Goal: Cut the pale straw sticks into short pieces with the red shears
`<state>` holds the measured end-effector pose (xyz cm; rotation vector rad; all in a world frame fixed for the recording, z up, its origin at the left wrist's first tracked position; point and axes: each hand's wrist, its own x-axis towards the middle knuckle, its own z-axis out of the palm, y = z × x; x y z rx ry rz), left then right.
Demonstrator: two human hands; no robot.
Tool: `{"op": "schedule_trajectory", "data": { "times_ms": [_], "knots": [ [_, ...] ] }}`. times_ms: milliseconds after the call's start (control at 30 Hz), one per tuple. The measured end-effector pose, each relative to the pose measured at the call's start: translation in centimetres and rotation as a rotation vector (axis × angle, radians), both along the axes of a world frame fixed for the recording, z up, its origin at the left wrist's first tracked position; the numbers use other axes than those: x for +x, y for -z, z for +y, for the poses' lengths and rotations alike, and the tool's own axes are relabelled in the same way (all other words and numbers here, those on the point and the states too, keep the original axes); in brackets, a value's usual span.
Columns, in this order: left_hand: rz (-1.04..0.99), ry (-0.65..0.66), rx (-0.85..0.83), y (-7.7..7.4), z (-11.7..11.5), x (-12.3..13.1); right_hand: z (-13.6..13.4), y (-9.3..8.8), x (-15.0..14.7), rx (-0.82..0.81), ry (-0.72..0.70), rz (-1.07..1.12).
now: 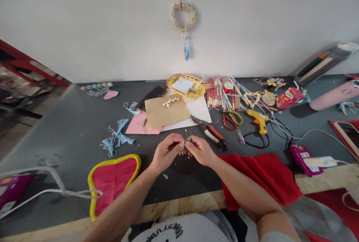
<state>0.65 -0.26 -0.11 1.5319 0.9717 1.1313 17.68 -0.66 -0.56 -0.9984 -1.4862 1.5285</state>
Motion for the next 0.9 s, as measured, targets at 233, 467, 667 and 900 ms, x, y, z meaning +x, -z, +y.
{"op": "schedule_trajectory", "data": {
  "times_ms": [233,467,667,900],
  "knots": [
    [-0.272,-0.128,-0.326,0.1,0.3,0.0,0.0,-0.3,1.0,0.287,0.016,-0.374],
    [-0.466,-0.214,-0.348,-1.3,0.7,-0.2,1.1,-3.5,3.8,0.300,0.194,-0.372],
    [-0.557,-0.273,-0.327,-3.7,1.5,-2.2,1.3,-5.2,7.5,0.290,0.236,-0.444],
    [-0.225,-0.437,-0.198,0.1,2.8,-7.0,-1.1,-3.0,10.6,0.375,0.381,-0.674]
  ]
}}
